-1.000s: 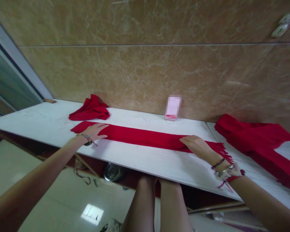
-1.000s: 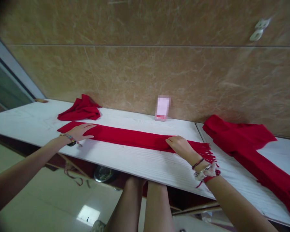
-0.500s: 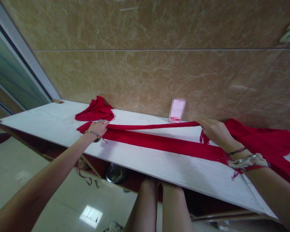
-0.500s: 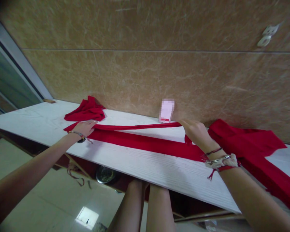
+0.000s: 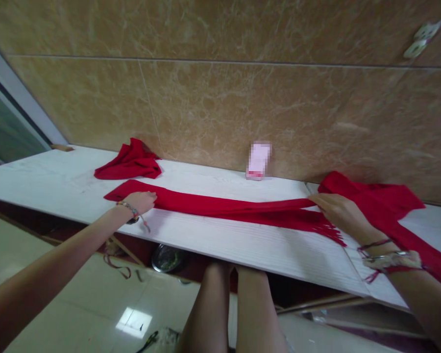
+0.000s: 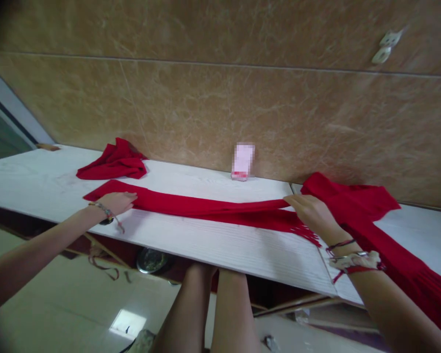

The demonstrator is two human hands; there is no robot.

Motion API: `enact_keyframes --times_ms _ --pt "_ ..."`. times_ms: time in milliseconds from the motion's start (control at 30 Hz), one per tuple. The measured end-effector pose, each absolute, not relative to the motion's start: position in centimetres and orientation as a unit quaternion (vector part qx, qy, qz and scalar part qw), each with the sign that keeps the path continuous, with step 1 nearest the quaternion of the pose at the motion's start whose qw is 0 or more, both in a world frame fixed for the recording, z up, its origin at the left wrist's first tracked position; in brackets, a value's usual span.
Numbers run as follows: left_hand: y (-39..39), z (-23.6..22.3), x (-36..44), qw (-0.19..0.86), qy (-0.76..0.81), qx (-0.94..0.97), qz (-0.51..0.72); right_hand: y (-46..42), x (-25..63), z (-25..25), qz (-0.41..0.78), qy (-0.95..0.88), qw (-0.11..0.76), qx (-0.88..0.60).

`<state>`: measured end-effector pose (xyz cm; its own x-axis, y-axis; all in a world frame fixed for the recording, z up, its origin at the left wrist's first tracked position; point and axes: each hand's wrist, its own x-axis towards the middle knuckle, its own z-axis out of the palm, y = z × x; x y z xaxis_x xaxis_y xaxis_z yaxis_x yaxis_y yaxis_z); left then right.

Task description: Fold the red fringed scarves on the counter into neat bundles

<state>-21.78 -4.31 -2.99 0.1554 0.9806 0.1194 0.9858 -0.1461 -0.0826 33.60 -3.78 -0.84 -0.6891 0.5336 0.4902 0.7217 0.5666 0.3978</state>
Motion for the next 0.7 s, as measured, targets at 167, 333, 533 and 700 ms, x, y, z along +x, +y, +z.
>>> enact_keyframes --times_ms 167,333,533,700 --pt "-5.8 -3.5 -19.3 0.095 -0.666 -0.732 0.111 -4.6 33.5 -4.7 -0.227 -0.884 0.099 -0.396" --pt "-5.1 -2.3 -17.1 0.157 -0.585 -0.777 0.173 -4.4 33.7 -3.3 -0.234 -0.885 0.074 -0.397" --pt "-4.4 -2.8 -16.1 0.159 -0.585 -0.785 0.131 -3.8 35.1 -2.0 -0.323 -0.85 0.118 -0.399" --pt "-5.4 -3.8 -15.4 0.112 -0.591 -0.779 0.176 -4.2 35.4 -6.0 -0.278 -0.881 0.027 -0.382"
